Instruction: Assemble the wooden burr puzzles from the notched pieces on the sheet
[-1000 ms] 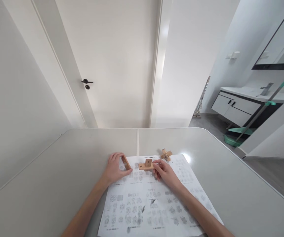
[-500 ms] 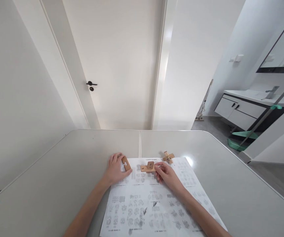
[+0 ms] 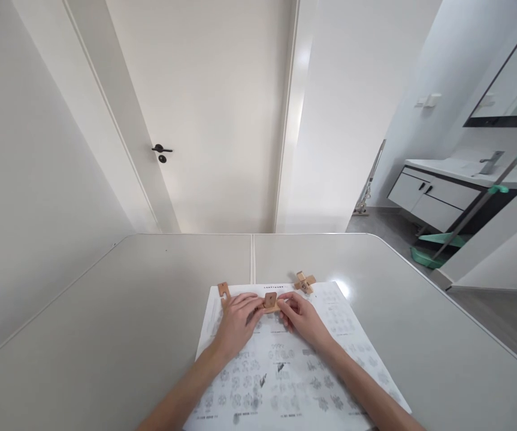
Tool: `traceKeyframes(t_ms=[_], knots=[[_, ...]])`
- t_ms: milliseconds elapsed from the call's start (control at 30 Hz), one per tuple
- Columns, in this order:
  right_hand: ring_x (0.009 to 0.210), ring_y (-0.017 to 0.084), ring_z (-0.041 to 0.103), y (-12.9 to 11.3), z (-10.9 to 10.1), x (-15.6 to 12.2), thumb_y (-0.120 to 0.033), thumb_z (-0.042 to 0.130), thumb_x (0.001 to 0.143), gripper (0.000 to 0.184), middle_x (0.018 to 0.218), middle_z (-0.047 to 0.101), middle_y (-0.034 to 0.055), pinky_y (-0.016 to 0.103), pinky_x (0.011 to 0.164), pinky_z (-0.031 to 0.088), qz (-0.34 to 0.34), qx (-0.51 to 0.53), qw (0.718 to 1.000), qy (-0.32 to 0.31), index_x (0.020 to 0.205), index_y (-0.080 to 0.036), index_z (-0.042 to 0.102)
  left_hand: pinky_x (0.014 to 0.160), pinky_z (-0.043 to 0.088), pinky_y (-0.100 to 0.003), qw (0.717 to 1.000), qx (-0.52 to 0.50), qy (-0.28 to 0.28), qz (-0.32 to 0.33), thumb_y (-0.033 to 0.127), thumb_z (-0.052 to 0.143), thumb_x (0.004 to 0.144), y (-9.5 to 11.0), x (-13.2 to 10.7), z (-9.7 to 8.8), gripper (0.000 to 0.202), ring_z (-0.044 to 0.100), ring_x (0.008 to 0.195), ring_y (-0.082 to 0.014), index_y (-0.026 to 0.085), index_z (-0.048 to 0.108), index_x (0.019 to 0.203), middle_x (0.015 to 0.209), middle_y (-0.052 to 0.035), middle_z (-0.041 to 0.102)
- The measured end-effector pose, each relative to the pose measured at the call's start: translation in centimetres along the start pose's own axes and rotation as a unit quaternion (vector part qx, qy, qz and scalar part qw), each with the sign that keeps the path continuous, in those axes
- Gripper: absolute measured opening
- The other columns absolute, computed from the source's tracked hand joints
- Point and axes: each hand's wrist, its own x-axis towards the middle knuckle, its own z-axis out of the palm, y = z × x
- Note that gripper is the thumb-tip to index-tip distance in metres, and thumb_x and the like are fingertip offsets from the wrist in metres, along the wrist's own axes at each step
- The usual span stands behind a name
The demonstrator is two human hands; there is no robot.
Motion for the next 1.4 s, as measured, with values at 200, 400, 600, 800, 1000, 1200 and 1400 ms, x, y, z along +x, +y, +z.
traceKeyframes(t_ms=[200, 400, 600, 800, 1000, 1200, 1400], knots=[[0.044, 0.014, 0.05, -0.6, 0.1, -0.2, -0.076, 0.056, 0.087, 0.056, 0.067, 0.064, -0.0014, 0.027, 0.045, 0.041, -0.002, -0.063, 0.998, 0.0, 0.099, -0.021, 0.06, 0.105, 0.047, -0.05, 1.0, 0.013, -0.023, -0.013, 0.032, 0.054, 0.104, -0.3, 0.0, -0.1, 0.024, 0.061, 0.125, -0.0284, 0.029, 0.073, 0.118, 0.118, -0.0014, 0.078], [0.055, 0.02, 0.059, -1.4, -0.3, -0.5, -0.064, 0.047, 0.098, 0.046, 0.061, 0.065, -0.0009, 0.03, 0.061, 0.044, -0.045, -0.213, 0.976, 0.008, 0.1, -0.022, 0.063, 0.109, 0.043, -0.05, 0.998, 0.003, -0.041, -0.039, 0.029, 0.056, 0.103, -0.1, 0.2, -0.1, 0.025, 0.057, 0.131, -0.0288, 0.031, 0.072, 0.122, 0.122, 0.0001, 0.077], [0.06, 0.021, 0.06, -1.1, -0.2, -0.6, -0.042, 0.05, 0.099, 0.026, 0.062, 0.064, -0.0001, 0.028, 0.06, 0.039, -0.065, -0.323, 0.944, 0.018, 0.093, -0.023, 0.066, 0.111, 0.04, -0.051, 0.997, 0.01, -0.061, -0.038, 0.026, 0.054, 0.103, -0.5, 0.1, 0.1, 0.028, 0.053, 0.139, -0.0286, 0.034, 0.073, 0.122, 0.12, 0.0011, 0.078], [0.061, 0.021, 0.062, -1.2, -0.1, -0.7, -0.036, 0.049, 0.1, 0.024, 0.065, 0.067, 0.0006, 0.028, 0.06, 0.039, -0.073, -0.343, 0.937, 0.002, 0.096, -0.023, 0.069, 0.111, 0.041, -0.051, 0.998, 0.012, -0.059, -0.033, 0.031, 0.057, 0.102, -0.3, 0.0, -0.1, 0.026, 0.052, 0.139, -0.0288, 0.035, 0.073, 0.121, 0.115, 0.0006, 0.079], [0.058, 0.017, 0.057, -1.8, 0.1, -1.1, -0.036, 0.053, 0.098, 0.022, 0.064, 0.063, -0.0021, 0.026, 0.057, 0.037, -0.107, -0.332, 0.936, -0.046, 0.102, -0.023, 0.071, 0.105, 0.046, -0.048, 0.998, -0.005, -0.029, -0.048, 0.037, 0.069, 0.095, 0.3, 0.2, -0.2, 0.02, 0.059, 0.129, -0.0301, 0.026, 0.072, 0.078, 0.08, -0.0013, 0.077], [0.057, 0.015, 0.047, -2.7, 0.4, -1.5, -0.039, 0.054, 0.099, 0.026, 0.062, 0.05, -0.0039, 0.025, 0.055, 0.037, -0.139, -0.237, 0.96, -0.056, 0.109, -0.023, 0.072, 0.089, 0.053, -0.041, 0.999, -0.027, -0.038, -0.011, 0.036, 0.064, 0.098, 0.6, 0.1, -0.1, 0.025, 0.066, 0.105, -0.0259, 0.022, 0.068, 0.078, 0.09, -0.0047, 0.075], [0.068, 0.019, 0.054, -2.9, 0.9, -1.9, -0.045, 0.053, 0.101, 0.031, 0.075, 0.059, 0.0028, 0.029, 0.063, 0.043, -0.19, -0.229, 0.954, -0.038, 0.094, -0.023, 0.074, 0.094, 0.051, -0.042, 0.998, -0.016, -0.054, -0.015, 0.043, 0.066, 0.097, 0.3, -0.2, 0.0, 0.023, 0.067, 0.11, -0.0265, 0.025, 0.077, 0.088, 0.099, -0.0054, 0.077]])
